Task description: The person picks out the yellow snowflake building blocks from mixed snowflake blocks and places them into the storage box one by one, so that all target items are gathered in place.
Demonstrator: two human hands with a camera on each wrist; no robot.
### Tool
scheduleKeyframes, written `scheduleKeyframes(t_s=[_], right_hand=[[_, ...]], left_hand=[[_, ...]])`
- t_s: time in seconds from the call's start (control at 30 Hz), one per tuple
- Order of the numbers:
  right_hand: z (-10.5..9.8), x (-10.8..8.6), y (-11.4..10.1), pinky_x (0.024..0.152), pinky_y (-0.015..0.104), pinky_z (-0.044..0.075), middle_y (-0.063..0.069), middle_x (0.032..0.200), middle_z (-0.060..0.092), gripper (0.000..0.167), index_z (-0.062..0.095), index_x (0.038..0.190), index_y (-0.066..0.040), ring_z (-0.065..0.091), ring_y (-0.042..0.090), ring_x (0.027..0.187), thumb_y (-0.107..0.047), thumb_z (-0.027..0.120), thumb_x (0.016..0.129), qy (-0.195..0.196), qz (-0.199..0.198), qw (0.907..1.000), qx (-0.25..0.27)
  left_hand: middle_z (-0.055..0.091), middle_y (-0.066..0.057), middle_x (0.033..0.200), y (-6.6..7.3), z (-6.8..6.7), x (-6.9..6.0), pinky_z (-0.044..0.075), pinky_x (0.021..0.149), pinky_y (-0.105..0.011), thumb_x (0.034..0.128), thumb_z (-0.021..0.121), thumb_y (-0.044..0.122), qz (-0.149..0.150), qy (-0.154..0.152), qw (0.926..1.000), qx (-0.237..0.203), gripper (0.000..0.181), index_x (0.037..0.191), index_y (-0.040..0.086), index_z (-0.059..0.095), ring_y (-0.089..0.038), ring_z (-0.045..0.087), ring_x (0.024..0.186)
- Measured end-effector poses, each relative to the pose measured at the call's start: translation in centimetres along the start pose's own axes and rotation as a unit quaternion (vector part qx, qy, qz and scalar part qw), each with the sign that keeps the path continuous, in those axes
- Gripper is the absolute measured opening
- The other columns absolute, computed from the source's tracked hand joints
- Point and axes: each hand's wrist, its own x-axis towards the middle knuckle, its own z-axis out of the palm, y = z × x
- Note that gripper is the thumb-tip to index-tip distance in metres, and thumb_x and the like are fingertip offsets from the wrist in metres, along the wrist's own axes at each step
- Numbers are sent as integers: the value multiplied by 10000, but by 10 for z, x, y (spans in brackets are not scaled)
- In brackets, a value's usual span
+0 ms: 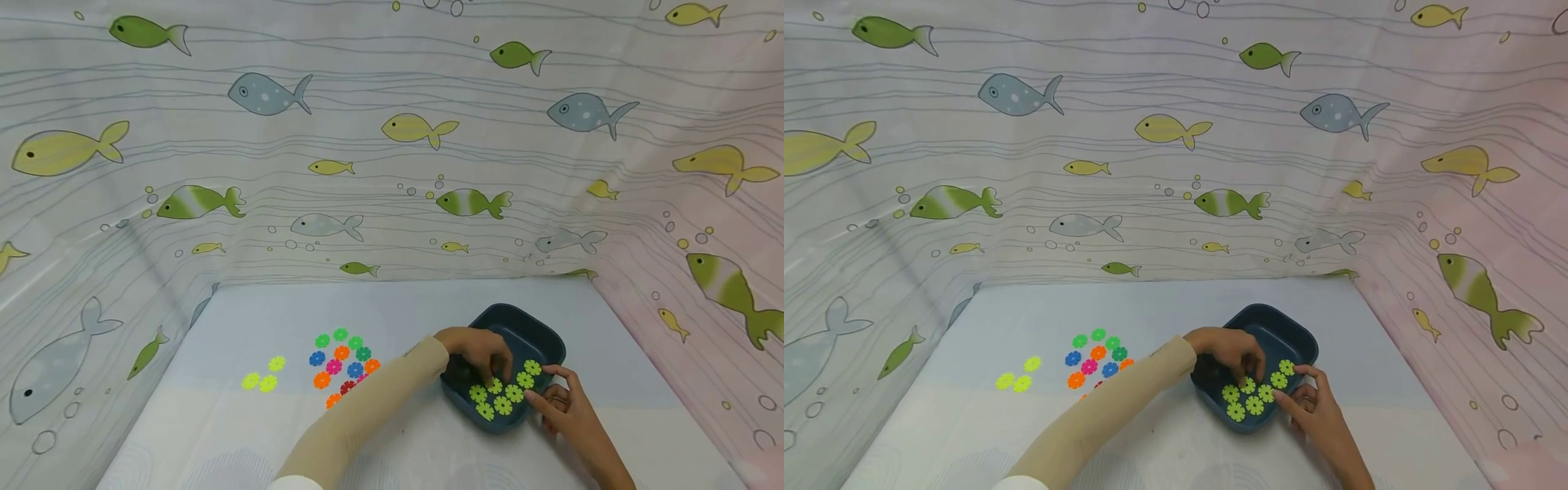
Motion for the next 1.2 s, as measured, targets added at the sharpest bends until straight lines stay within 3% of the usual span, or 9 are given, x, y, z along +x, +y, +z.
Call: scheduleKeyframes(t_s=[0.27, 0.43, 0.57, 0.93, 1.2], right_hand=[[1, -1, -1, 525, 384, 496, 172, 905, 618, 676, 249, 1455, -152, 553, 242, 592, -255, 724, 986, -14, -5, 10000, 46], [1, 0, -1, 535, 383, 499, 199, 927, 614, 684, 241, 1457, -170, 560, 254, 606, -272, 725, 984, -28, 84, 9999, 58], [0, 0, -1, 555, 382, 504, 199, 944, 611, 695, 233, 1461, -195, 568, 268, 627, -298, 726, 982, -23, 204, 9998, 55], [0, 0, 1, 554, 378, 497, 186, 945, 613, 707, 226, 1463, -211, 563, 268, 629, -311, 730, 978, -3, 224, 9997, 54], [1, 0, 0, 525, 380, 490, 167, 935, 611, 716, 234, 1461, -211, 548, 242, 615, -332, 738, 969, 47, 333, 9994, -12]], left_hand=[[676, 93, 1017, -2, -10, -13, 504, 782, -152, 892, 817, 94, 343, 300, 9985, -295, 229, 1094, 187, 762, -17, 622, 914], [695, 84, 1007, -10, -14, -26, 519, 781, -157, 936, 772, 104, 747, 587, 9940, -534, 184, 1117, 130, 750, -18, 638, 878], [688, 96, 1004, -14, -16, -37, 529, 783, -170, 968, 735, 122, 905, 826, 9899, -710, 171, 1136, 88, 739, -22, 645, 878], [694, 86, 1012, -26, -20, -72, 550, 804, -213, 979, 719, 126, 1017, 1186, 9806, -1183, 172, 1138, 61, 720, -59, 658, 885], [699, 92, 996, -43, -17, -98, 541, 798, -210, 988, 704, 130, 877, 1500, 9797, -1000, 153, 1114, 46, 726, -56, 637, 853]])
